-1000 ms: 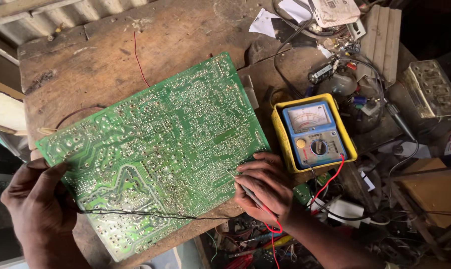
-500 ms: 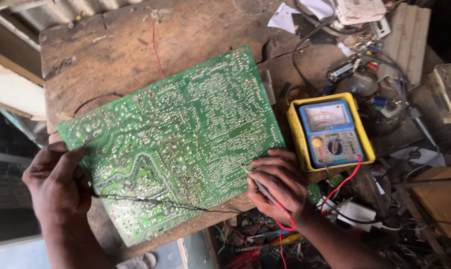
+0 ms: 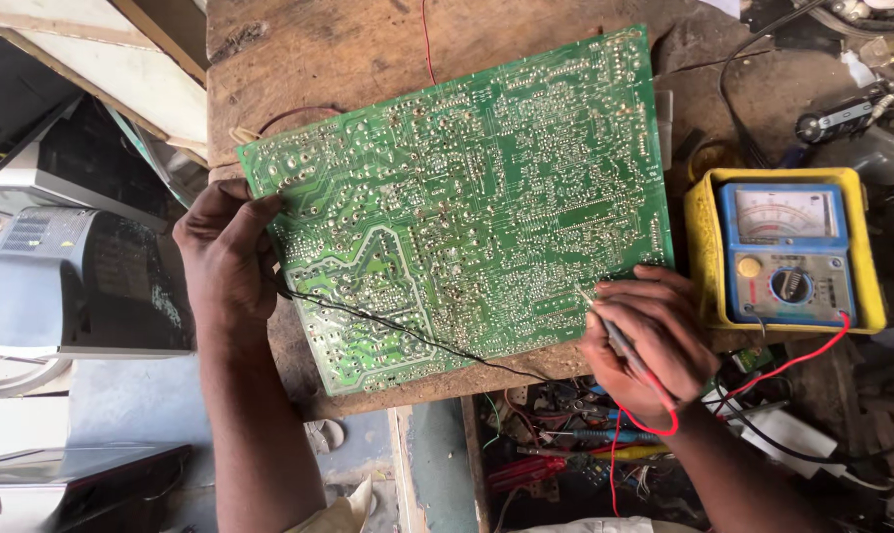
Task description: The person uses a multimeter to test various points on a green circuit board, then uses a soldering iron to apply heat to specific solder joints. The person adjusts the multimeter dial and moves the probes across the board surface.
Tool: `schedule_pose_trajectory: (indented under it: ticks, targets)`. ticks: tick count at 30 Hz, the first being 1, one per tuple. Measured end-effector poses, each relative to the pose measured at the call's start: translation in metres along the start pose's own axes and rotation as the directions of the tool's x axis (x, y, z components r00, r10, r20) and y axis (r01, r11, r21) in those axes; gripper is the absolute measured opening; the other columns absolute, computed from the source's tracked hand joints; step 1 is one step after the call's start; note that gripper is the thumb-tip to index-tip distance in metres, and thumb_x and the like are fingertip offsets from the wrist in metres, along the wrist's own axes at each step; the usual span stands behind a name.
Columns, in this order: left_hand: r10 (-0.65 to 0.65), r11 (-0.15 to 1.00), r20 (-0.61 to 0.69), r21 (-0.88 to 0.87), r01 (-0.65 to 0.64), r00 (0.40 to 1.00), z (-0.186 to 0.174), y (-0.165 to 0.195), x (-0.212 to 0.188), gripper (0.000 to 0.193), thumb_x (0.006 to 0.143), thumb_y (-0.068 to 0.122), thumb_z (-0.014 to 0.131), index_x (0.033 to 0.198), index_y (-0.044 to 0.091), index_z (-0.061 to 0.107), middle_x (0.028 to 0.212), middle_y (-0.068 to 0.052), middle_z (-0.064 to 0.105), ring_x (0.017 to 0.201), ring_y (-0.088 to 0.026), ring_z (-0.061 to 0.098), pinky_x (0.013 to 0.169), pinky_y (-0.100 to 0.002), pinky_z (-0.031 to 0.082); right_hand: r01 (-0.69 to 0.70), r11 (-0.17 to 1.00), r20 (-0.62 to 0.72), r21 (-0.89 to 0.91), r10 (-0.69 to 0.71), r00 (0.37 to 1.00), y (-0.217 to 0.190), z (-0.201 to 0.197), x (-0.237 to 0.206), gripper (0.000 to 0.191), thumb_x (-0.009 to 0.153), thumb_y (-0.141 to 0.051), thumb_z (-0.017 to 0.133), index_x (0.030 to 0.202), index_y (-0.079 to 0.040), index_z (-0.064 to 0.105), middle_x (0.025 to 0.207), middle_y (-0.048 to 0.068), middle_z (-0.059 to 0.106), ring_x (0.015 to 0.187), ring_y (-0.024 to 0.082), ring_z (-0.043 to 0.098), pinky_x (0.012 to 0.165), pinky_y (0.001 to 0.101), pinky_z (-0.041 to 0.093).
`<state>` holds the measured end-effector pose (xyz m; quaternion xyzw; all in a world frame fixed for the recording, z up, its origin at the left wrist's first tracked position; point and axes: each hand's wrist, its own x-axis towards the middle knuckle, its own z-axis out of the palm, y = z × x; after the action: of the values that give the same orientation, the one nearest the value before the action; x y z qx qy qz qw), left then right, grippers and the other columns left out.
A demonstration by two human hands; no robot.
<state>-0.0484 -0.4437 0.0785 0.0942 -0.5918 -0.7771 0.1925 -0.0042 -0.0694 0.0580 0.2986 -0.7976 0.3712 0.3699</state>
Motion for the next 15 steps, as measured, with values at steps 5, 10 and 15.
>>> schedule_pose_trajectory:
  ticks: [5, 10, 15]
  targets:
    - [-0.013, 1.0, 0.0, -0.001, 0.013, 1.0, -0.0007, -0.0005, -0.0006, 0.009, 0.092, -0.006, 0.069, 0.089, 0.002, 0.068, 0.073, 0.002, 0.062, 0.054, -0.002, 0.045, 0.048, -0.019, 0.032, -0.022, 1.0, -0.009, 0.021, 0.022, 1.0, 0.0007, -0.0006, -0.0015, 0.023, 0.082, 0.009, 0.076, 0.103, 0.003, 0.067, 0.097, 0.014, 0.072, 0.097, 0.03, 0.073, 0.101, 0.0495, 0.056]
    - [0.002, 1.0, 0.005, 0.005, -0.003, 1.0, -0.0011, -0.0007, -0.0009, 0.008, 0.093, -0.007, 0.069, 0.091, 0.001, 0.069, 0.077, 0.001, 0.065, 0.057, -0.002, 0.047, 0.051, -0.018, 0.034, -0.019, 1.0, -0.008, 0.003, 0.019, 1.0, 0.001, 0.0003, -0.0008, 0.026, 0.08, 0.01, 0.076, 0.103, 0.002, 0.067, 0.096, 0.014, 0.072, 0.096, 0.03, 0.073, 0.1, 0.0489, 0.056]
    - [-0.005, 1.0, 0.002, 0.004, 0.005, 1.0, -0.0003, 0.0, -0.0015, 0.008, 0.092, -0.007, 0.069, 0.091, 0.002, 0.069, 0.073, 0.002, 0.061, 0.055, -0.002, 0.045, 0.049, -0.018, 0.032, -0.015, 1.0, -0.005, 0.0, 0.015, 1.0, 0.001, -0.0003, 0.0009, 0.027, 0.078, 0.011, 0.075, 0.103, 0.002, 0.068, 0.096, 0.013, 0.072, 0.095, 0.029, 0.073, 0.099, 0.0479, 0.056]
